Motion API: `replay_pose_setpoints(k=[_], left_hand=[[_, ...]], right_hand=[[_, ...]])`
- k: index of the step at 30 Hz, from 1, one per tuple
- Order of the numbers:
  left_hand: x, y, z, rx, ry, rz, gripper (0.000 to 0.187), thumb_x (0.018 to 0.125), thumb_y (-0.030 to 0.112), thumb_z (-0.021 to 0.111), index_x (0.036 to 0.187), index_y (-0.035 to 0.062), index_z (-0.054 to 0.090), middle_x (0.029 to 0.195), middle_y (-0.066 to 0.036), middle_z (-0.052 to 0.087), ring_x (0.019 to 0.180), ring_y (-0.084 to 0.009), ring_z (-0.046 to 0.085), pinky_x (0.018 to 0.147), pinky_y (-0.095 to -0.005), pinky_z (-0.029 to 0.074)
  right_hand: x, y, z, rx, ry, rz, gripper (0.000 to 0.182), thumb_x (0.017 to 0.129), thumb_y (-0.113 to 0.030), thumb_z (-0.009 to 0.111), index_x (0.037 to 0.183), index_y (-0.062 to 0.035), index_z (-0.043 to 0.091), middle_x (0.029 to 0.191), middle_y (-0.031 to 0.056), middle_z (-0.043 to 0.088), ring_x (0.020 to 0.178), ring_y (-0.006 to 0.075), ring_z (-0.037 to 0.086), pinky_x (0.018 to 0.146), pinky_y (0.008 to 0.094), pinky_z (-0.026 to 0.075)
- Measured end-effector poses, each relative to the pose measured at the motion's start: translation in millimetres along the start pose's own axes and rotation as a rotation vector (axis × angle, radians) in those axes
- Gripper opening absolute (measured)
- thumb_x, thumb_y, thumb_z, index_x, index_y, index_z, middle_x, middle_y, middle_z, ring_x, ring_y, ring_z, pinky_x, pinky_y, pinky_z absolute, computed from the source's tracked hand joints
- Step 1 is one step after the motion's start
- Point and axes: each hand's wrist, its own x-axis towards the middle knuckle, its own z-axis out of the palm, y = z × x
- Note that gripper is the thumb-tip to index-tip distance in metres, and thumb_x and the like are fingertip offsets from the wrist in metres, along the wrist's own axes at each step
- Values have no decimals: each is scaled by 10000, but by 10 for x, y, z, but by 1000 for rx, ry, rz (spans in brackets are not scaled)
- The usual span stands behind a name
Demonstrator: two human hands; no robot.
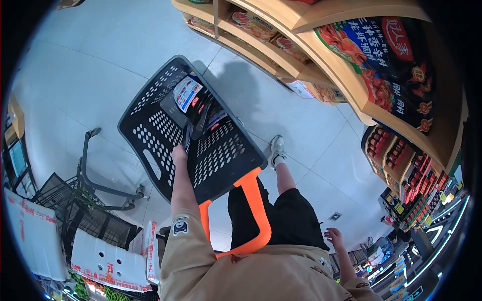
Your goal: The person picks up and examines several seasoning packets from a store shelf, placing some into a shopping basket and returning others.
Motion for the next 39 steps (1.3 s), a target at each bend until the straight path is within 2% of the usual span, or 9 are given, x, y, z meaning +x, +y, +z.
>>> replay_pose_setpoints(k=[3, 5, 7, 9, 13, 14, 31, 35, 39], left_hand=[[78, 21, 322, 22, -104, 21, 236, 753, 104, 427, 906, 140, 603, 920, -131, 573, 862, -267, 557, 735, -369, 450], [86, 22, 484, -12, -261, 271, 261, 758, 120, 425, 944, 185, 596, 928, -125, 571, 881, -252, 550, 758, -355, 442], [-120, 238, 394, -13, -227, 284, 300, 725, 77, 420, 950, 165, 599, 915, -107, 583, 879, -253, 549, 766, -334, 433], [-215, 340, 379, -107, -221, 108, 316, 724, 84, 423, 983, 171, 582, 954, -118, 571, 897, -264, 540, 790, -337, 420], [-288, 412, 450, -301, -191, 201, 301, 711, 108, 474, 996, 68, 560, 859, -158, 591, 831, -244, 571, 740, -322, 431], [-286, 428, 474, -423, -253, 151, 256, 761, 159, 425, 948, 109, 591, 881, -170, 578, 866, -290, 547, 774, -347, 426], [-1335, 1594, -882, -975, 100, 510, 239, 744, 39, 409, 933, -2, 549, 720, -117, 611, 649, -145, 581, 623, -247, 454], [-1707, 2010, -1210, -937, -2, 605, 228, 797, 50, 396, 989, -13, 502, 781, -78, 583, 680, -129, 565, 578, -215, 447], [-2189, 2391, -1385, -753, 187, 755, 229, 768, 96, 442, 955, 4, 537, 738, -124, 605, 658, -185, 585, 622, -279, 447]], right_hand=[[44, -124, 1, 11, -7, -11, 206, 835, -183, 393, 991, -91, 490, 851, 42, 575, 782, 118, 540, 650, 249, 402], [46, -180, 0, 24, -13, -13, 205, 835, -179, 392, 990, -90, 490, 850, 42, 575, 784, 118, 540, 652, 248, 400], [47, -228, 10, 31, -23, -36, 201, 837, -171, 388, 989, -89, 490, 847, 41, 575, 786, 116, 540, 651, 244, 398], [48, -212, 11, 50, -32, -46, 200, 837, -169, 388, 988, -88, 491, 845, 40, 574, 785, 115, 540, 647, 241, 398], [39, -204, 46, 117, -29, -77, 202, 827, -163, 402, 974, -70, 504, 830, 43, 581, 771, 111, 543, 643, 238, 399], [46, -199, 52, 133, -28, -88, 202, 827, -163, 402, 974, -70, 504, 830, 43, 581, 771, 111, 543, 643, 238, 399], [350, -181, -56, 300, 26, -390, 194, 810, -168, 430, 959, -76, 514, 823, 41, 575, 742, 116, 538, 622, 234, 409], [669, -381, -252, 263, 54, -590, 192, 798, -155, 455, 952, -61, 520, 803, 31, 578, 732, 106, 534, 609, 232, 411], [843, -1051, -524, 227, 110, -892, 183, 795, -158, 472, 917, -39, 542, 770, 25, 585, 686, 91, 523, 578, 217, 402]])
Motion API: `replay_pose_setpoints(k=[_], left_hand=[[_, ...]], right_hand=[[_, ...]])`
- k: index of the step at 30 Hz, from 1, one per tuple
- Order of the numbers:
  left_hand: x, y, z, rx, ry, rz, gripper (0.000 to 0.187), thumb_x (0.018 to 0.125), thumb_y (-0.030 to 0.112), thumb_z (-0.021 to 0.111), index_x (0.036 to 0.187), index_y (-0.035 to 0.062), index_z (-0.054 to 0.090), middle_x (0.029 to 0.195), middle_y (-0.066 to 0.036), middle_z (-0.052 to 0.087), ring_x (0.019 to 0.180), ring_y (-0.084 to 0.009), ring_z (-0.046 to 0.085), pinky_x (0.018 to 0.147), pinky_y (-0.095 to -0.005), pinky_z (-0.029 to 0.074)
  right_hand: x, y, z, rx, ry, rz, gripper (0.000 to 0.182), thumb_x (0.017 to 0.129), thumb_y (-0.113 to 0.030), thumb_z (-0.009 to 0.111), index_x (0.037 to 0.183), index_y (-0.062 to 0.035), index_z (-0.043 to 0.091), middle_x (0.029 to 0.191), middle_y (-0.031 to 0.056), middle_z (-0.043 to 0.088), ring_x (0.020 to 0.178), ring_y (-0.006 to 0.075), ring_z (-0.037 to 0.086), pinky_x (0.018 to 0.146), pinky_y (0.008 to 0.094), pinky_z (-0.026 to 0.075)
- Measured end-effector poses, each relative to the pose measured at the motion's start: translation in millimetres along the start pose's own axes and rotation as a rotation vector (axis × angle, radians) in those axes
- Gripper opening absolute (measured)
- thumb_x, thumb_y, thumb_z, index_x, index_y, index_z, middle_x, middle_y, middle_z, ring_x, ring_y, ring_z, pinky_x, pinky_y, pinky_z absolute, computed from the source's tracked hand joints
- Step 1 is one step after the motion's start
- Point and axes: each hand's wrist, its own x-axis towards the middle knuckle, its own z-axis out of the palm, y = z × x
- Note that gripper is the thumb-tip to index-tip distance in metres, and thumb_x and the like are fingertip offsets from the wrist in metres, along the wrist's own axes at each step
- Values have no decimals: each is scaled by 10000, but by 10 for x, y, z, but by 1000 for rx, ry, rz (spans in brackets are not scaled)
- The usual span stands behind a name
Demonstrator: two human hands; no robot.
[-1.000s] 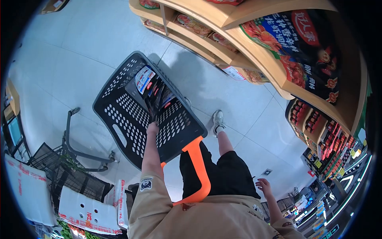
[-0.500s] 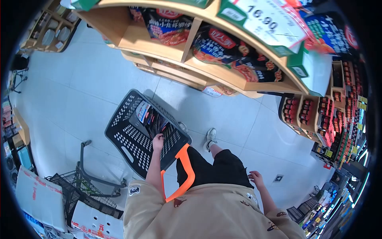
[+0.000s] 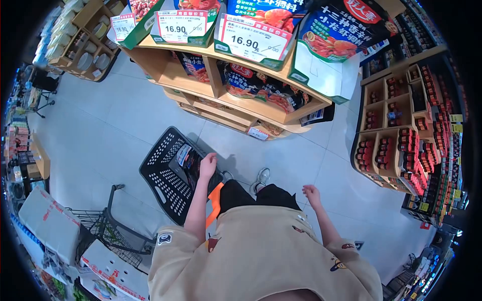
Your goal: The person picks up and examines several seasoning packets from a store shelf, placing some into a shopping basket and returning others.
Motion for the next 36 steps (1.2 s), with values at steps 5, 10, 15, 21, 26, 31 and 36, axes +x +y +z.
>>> replay_pose_setpoints(k=[5, 10, 15, 21, 26, 31, 36], left_hand=[[-424, 800, 137, 196, -50, 98, 238, 759, 167, 461, 953, 61, 550, 741, -168, 584, 720, -303, 567, 639, -360, 449], [-963, 924, 35, 264, -39, -9, 229, 756, 177, 480, 941, 64, 552, 799, -157, 585, 748, -289, 570, 661, -361, 449], [-1667, 707, -234, 353, 148, -119, 220, 777, 214, 466, 910, 68, 564, 769, -132, 591, 721, -278, 570, 638, -364, 444], [-2294, 852, -468, 599, 233, -458, 321, 809, 325, 403, 840, 61, 584, 705, -142, 587, 681, -274, 569, 587, -399, 431], [-2258, 705, -454, 790, 373, -316, 386, 805, 317, 380, 612, 59, 592, 564, -166, 544, 557, -332, 546, 525, -421, 424], [-2148, 621, -607, 801, 407, -263, 322, 768, 282, 432, 614, 55, 599, 541, -160, 541, 513, -316, 544, 503, -409, 430], [-1931, 534, -796, 851, 441, -174, 330, 772, 275, 433, 598, 44, 592, 515, -146, 529, 483, -305, 533, 473, -399, 418]], right_hand=[[765, -1075, 119, 130, -32, -381, 180, 782, -141, 504, 901, -16, 555, 739, 15, 570, 658, 71, 493, 575, 202, 384], [1311, -2317, 574, 171, -159, -608, 185, 753, -100, 542, 898, 13, 531, 833, 86, 577, 798, 146, 559, 704, 240, 428], [1676, -3065, 1040, 35, 123, -713, 335, 685, -173, 619, 945, 11, 516, 849, 140, 578, 779, 205, 574, 697, 280, 441], [2017, -3284, 1295, -172, 333, -671, 374, 658, -297, 639, 857, 8, 557, 875, 174, 579, 795, 272, 570, 708, 326, 434], [2339, -3269, 1344, -163, 310, -541, 229, 710, -252, 599, 766, -30, 585, 758, 157, 588, 759, 272, 570, 652, 344, 432], [2151, -3214, 1304, -222, 461, -759, 202, 728, -218, 561, 744, -18, 540, 707, 175, 567, 693, 338, 542, 631, 387, 420], [2203, -2890, 1319, 110, 331, -701, 195, 836, -243, 428, 887, -55, 421, 630, 53, 456, 567, 147, 460, 508, 279, 386]])
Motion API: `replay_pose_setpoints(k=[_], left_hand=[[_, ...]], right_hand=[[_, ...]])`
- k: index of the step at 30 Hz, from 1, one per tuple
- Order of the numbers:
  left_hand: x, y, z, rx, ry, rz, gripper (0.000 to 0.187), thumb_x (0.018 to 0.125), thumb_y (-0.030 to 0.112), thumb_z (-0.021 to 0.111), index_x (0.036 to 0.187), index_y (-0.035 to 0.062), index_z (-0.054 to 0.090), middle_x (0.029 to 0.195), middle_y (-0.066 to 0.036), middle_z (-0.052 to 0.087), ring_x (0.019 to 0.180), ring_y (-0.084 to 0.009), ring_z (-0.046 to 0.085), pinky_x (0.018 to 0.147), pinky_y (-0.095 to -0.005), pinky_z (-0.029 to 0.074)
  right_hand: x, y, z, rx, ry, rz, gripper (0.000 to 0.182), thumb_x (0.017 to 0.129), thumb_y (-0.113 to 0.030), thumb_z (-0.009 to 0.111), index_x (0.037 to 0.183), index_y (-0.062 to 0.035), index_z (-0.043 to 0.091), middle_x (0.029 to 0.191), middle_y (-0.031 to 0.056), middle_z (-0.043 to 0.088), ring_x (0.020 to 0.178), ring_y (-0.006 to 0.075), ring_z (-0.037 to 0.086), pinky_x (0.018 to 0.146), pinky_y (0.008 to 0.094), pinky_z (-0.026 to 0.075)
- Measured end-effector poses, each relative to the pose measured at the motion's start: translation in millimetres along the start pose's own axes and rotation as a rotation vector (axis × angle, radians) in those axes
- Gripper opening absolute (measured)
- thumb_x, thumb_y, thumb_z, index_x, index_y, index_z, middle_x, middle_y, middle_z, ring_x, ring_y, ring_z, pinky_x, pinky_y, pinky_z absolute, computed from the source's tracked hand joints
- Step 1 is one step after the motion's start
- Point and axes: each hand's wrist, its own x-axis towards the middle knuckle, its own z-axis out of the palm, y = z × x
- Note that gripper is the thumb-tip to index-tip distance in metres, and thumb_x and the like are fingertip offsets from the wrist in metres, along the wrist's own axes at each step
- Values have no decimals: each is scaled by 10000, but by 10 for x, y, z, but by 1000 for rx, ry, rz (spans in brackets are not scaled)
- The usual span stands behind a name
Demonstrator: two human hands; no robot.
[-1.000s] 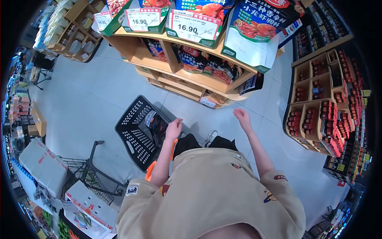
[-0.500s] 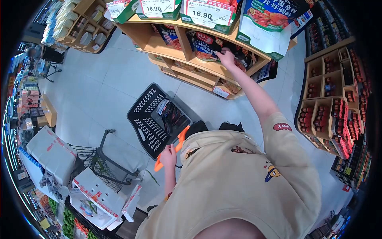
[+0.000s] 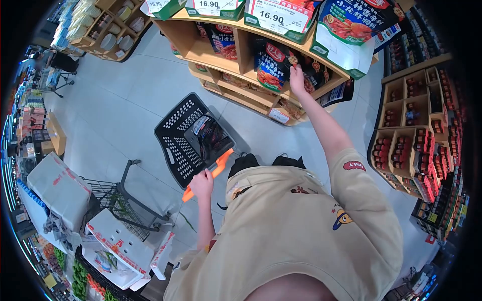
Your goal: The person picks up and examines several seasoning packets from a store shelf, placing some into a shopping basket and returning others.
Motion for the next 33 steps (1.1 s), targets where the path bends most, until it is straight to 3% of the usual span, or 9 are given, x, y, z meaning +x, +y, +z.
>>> replay_pose_setpoints(k=[6, 10, 12, 14, 17, 21, 26, 28, 33], left_hand=[[230, 5, -72, -44, 25, 48, 312, 750, 271, 460, 571, 54, 596, 515, -148, 536, 471, -302, 538, 465, -388, 433], [266, 76, -136, -110, -95, -47, 241, 737, 253, 470, 701, 48, 591, 596, -117, 568, 575, -281, 559, 532, -381, 438], [311, 119, -154, -185, -181, -111, 222, 731, 232, 482, 787, 42, 583, 670, -110, 588, 650, -271, 568, 580, -372, 441], [381, 134, -121, -296, 65, 130, 285, 712, 179, 512, 958, 35, 507, 855, -106, 564, 816, -257, 530, 683, -355, 419], [561, 457, -214, -666, -15, 243, 416, 699, 156, 577, 1069, 19, 447, 941, -120, 531, 874, -246, 505, 770, -341, 396], [783, 952, -209, -890, -349, 617, 685, 641, 266, 661, 1186, 6, 335, 1136, -169, 452, 1101, -284, 396, 915, -347, 311], [765, 1392, -380, -819, -663, 978, 625, 682, 211, 639, 1179, -9, 330, 1126, -132, 461, 1079, -215, 410, 907, -314, 311], [679, 1457, -323, -1274, -1175, 501, 484, 772, 226, 559, 1155, 3, 364, 1089, -87, 477, 1009, -150, 441, 869, -282, 342], [514, 1689, -377, -1552, -904, 217, 326, 864, 296, 409, 822, -3, 531, 779, -12, 560, 705, -45, 480, 652, -210, 396]], right_hand=[[-369, -169, -201, 341, -175, 185, 103, 845, -213, 416, 820, -115, 398, 671, -22, 376, 584, 82, 384, 543, 223, 354], [-770, -519, -579, 320, -41, -106, 97, 854, -159, 391, 841, -89, 456, 709, -40, 411, 632, 56, 401, 604, 199, 354], [-1012, -593, -831, 550, -107, 274, 126, 851, -125, 381, 905, -60, 475, 797, -17, 483, 770, 76, 462, 710, 216, 374], [-1196, -580, -1028, 627, -101, 323, 120, 845, -125, 391, 886, -55, 480, 804, -13, 492, 776, 71, 460, 718, 207, 364], [-1512, -1005, -1248, 838, -189, 336, 124, 829, -103, 399, 883, -28, 481, 839, 13, 522, 791, 72, 483, 706, 208, 386], [-1776, -1412, -1444, 985, -378, 494, 196, 823, -75, 393, 984, 12, 463, 944, 63, 532, 877, 107, 501, 758, 237, 410], [-1862, -1678, -1498, 1128, -408, 585, 313, 827, -81, 389, 1114, 45, 394, 1118, 113, 464, 992, 147, 478, 860, 278, 386], [-1797, -1664, -1459, 1266, -315, 679, 305, 831, -103, 397, 1103, 36, 411, 1073, 116, 499, 945, 154, 508, 825, 289, 414], [-1665, -1285, -1527, 1298, -222, 643, 356, 858, -282, 391, 1066, 2, 442, 998, 120, 549, 858, 193, 559, 743, 319, 464]])
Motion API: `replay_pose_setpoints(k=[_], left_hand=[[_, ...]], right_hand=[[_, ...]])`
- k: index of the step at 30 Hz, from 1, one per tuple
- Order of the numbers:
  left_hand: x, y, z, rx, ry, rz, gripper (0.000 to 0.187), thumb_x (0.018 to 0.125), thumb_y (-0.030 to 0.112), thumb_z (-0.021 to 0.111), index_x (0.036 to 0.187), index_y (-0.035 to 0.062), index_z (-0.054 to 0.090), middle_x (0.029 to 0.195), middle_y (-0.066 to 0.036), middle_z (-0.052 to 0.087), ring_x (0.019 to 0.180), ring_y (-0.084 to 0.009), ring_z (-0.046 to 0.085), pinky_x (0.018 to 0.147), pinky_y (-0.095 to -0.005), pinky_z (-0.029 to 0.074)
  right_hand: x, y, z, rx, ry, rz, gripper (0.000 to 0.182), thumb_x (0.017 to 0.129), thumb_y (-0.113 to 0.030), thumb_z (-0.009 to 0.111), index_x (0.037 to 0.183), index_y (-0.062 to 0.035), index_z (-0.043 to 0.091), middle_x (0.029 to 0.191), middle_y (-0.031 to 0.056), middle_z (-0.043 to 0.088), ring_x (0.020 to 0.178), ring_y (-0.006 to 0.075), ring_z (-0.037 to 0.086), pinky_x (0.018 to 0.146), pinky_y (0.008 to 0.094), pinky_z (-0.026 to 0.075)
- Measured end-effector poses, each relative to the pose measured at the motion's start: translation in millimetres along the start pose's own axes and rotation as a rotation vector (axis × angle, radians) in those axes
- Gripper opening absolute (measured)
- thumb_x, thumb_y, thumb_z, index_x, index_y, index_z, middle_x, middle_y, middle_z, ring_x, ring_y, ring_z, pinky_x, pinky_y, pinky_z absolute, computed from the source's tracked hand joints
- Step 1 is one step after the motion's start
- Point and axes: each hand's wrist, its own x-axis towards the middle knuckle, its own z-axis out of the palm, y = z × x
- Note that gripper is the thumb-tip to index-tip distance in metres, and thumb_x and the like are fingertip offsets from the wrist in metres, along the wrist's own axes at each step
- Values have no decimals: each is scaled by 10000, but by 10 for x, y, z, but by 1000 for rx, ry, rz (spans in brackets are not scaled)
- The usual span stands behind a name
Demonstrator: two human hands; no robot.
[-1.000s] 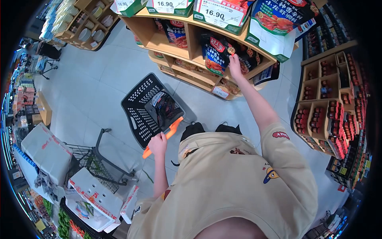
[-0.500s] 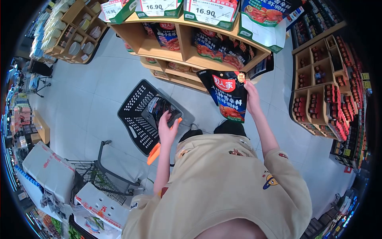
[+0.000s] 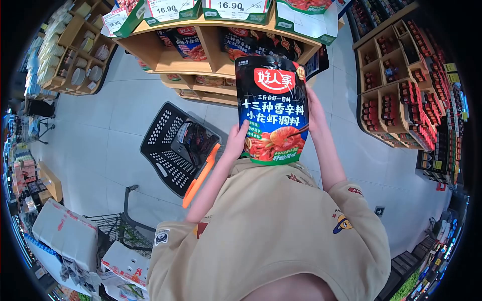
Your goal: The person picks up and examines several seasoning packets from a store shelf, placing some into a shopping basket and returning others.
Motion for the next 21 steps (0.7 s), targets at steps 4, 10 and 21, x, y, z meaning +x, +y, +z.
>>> replay_pose_setpoints(k=[4, 10, 21], left_hand=[[84, 63, 37, -73, 269, -169, 528, 822, 445, 422, 1006, -50, 420, 952, -97, 510, 836, -111, 502, 756, -246, 397], [216, 29, -16, -253, 289, -133, 464, 849, 395, 386, 1049, -24, 404, 983, -104, 532, 861, -154, 549, 757, -283, 442], [213, 62, -41, -310, 242, -164, 478, 859, 399, 347, 1095, -13, 408, 1048, -110, 519, 908, -161, 537, 800, -287, 421]], right_hand=[[-196, -49, 52, 8, -191, 120, 504, 869, -388, 289, 1183, 4, 322, 1142, 143, 456, 1017, 234, 475, 908, 367, 339], [-348, 220, -153, -427, -178, 146, 360, 813, -133, 481, 1135, -19, 367, 1082, 93, 492, 955, 164, 508, 819, 304, 418], [-295, 258, -146, -401, -149, 116, 339, 796, -51, 488, 1114, -11, 378, 1059, 83, 504, 937, 135, 512, 804, 275, 426]])
